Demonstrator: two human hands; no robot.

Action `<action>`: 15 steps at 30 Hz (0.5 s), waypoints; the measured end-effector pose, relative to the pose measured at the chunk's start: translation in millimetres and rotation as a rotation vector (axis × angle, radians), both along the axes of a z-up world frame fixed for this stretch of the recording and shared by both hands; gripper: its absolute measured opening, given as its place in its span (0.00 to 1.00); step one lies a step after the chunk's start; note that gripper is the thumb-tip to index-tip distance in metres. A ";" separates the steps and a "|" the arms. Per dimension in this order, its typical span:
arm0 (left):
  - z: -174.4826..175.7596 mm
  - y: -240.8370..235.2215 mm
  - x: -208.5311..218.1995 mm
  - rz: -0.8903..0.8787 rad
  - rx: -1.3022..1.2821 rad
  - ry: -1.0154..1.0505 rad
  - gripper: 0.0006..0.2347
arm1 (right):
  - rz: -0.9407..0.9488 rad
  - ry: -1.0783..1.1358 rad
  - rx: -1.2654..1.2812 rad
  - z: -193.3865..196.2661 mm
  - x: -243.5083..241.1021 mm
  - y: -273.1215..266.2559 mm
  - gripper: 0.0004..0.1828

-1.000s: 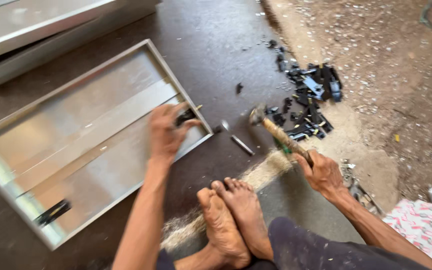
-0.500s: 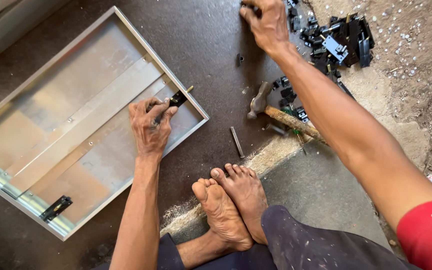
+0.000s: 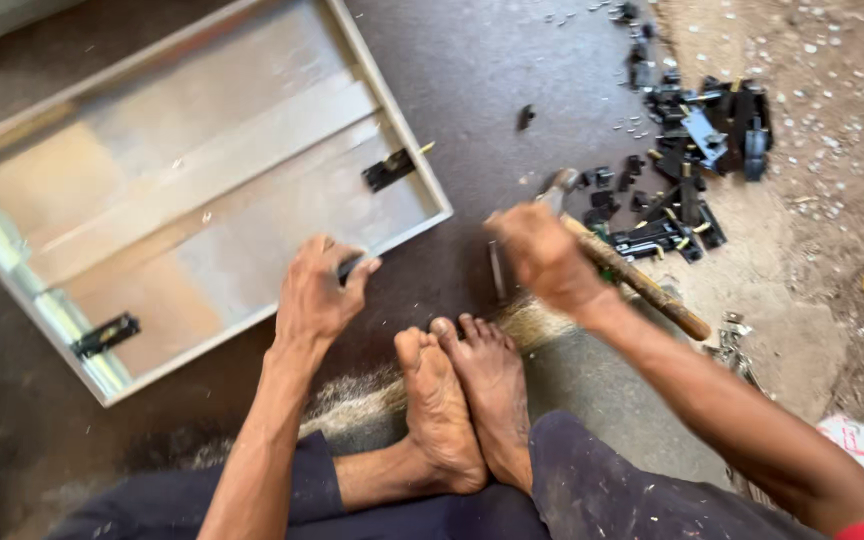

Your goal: The person attaches metal hinges to metal trays using a hammer. They position the hinge on the edge of the tray and strike it with the hammer to secure it, then move to the next tray in the stack.

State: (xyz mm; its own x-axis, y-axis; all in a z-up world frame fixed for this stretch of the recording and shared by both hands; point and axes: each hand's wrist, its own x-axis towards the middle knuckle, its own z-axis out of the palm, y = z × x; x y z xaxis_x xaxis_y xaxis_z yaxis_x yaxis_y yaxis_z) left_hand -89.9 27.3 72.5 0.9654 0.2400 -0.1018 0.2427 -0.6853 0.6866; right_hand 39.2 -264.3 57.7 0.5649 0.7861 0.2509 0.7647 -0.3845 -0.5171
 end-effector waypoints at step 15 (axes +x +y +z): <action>31.9 -8.1 23.8 0.075 0.103 -0.104 0.11 | -0.109 0.001 -0.027 13.0 -1.5 32.6 0.33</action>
